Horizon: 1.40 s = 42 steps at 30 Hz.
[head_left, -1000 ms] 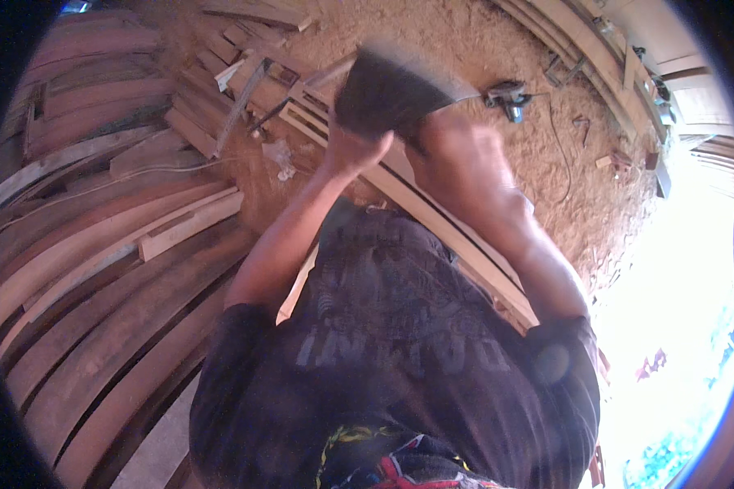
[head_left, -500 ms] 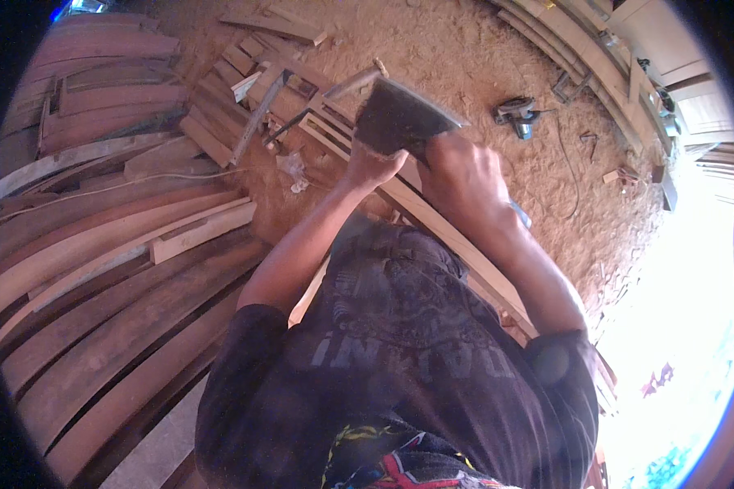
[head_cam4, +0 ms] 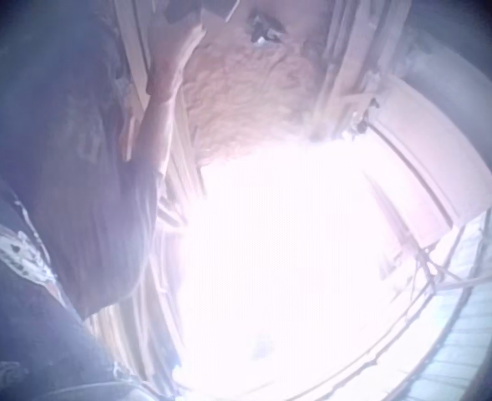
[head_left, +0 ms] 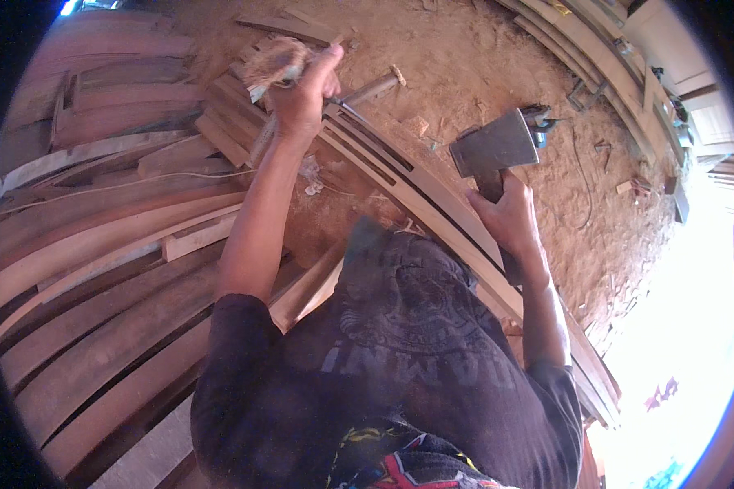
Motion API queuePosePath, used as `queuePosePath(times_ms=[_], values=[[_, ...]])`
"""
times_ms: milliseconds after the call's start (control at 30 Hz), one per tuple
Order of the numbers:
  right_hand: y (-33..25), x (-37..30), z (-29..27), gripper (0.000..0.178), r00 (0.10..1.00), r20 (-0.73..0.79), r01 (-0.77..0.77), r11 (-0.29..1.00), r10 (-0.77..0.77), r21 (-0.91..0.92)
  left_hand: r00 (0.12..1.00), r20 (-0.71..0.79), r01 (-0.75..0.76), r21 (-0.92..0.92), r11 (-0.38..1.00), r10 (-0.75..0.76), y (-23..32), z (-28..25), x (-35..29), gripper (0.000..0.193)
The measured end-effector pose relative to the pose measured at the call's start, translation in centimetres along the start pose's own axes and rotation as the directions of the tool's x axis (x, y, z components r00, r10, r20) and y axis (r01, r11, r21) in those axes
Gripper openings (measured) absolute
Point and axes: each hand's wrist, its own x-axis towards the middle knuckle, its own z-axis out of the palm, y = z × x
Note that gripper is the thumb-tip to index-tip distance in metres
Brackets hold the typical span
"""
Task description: The person uses a chisel and a hammer to carve a small wooden piece held in the left hand. The person repeatedly taps the chisel to remove wood shavings and shape the piece. The work occurs in a cluttered woodworking area with wood scraps and tools visible on the floor.
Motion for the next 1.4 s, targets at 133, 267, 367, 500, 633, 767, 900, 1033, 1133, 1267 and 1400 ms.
queuePosePath(times_ms=[133, 267, 367, 500, 633, 767, 900, 1033, 1133, 1267, 1400], values=[[0.2, 0.8, 0.5, 0.049, 0.999, 0.039, -0.028, 0.999, 0.029, -0.032, 1.0, -0.014, -0.024, 0.246, 0.969, 0.028, -1.8, 0.3, -1.5, 0.037], [-1.1, 2.0, 0.8, 0.044, 0.999, 0.03, 0.017, 1.0, -0.017, 0.001, 0.999, 0.045, -0.022, 0.415, 0.909, 0.004, -4.3, 0.5, -1.8, 0.035], [-2.0, 3.0, 0.9, 0.04, 0.996, -0.009, 0.094, 0.996, -0.094, -0.002, 0.997, 0.061, -0.065, 0.414, 0.908, 0.044, -5.0, 0.3, -1.5, 0.038], [-6.7, 4.5, -1.1, 0.035, 0.933, -0.138, 0.337, 0.941, -0.333, 0.005, 0.998, 0.036, -0.054, 0.393, 0.918, 0.044, -4.9, -0.1, -1.8, 0.038], [-14.1, 5.5, -1.2, 0.036, 0.813, -0.358, 0.541, 0.823, -0.459, 0.175, 0.999, 0.044, -0.023, 0.419, 0.908, 0.005, -5.2, -0.8, -1.3, 0.026], [-13.9, 8.3, 3.4, 0.017, 0.774, 0.079, 0.618, 0.722, -0.629, -0.31, 0.878, 0.213, -0.461, 0.613, 0.641, 0.428, -5.9, -1.1, -1.4, 0.009], [-14.5, 9.6, 2.4, 0.018, 0.672, 0.084, 0.716, 0.617, -0.736, -0.325, 0.988, 0.106, -0.145, 0.424, 0.894, 0.11, -5.6, -1.3, -2.7, 0.012], [-17.0, 8.2, 0.0, 0.019, 0.594, -0.108, 0.763, 0.6, -0.797, -0.241, 0.995, 0.045, -0.097, 0.484, 0.869, 0.085, -4.9, -1.2, -2.8, 0.017], [-19.3, 6.7, -0.3, 0.019, 0.561, -0.309, 0.779, 0.616, -0.768, -0.115, 0.943, 0.134, -0.311, 0.677, 0.667, 0.305, -4.9, -1.5, -3.1, 0.016], [-14.5, 8.4, 4.3, 0.024, 0.719, 0.117, 0.651, 0.605, -0.685, -0.459, 0.826, 0.177, -0.52, 0.605, 0.602, 0.535, -7.8, -1.1, -2.8, 0.03], [-13.9, 7.6, 1.1, 0.022, 0.715, 0.154, 0.666, 0.596, -0.682, -0.448, 0.81, 0.317, -0.566, 0.643, 0.517, 0.493, -7.2, -0.7, -3.8, 0.038]])
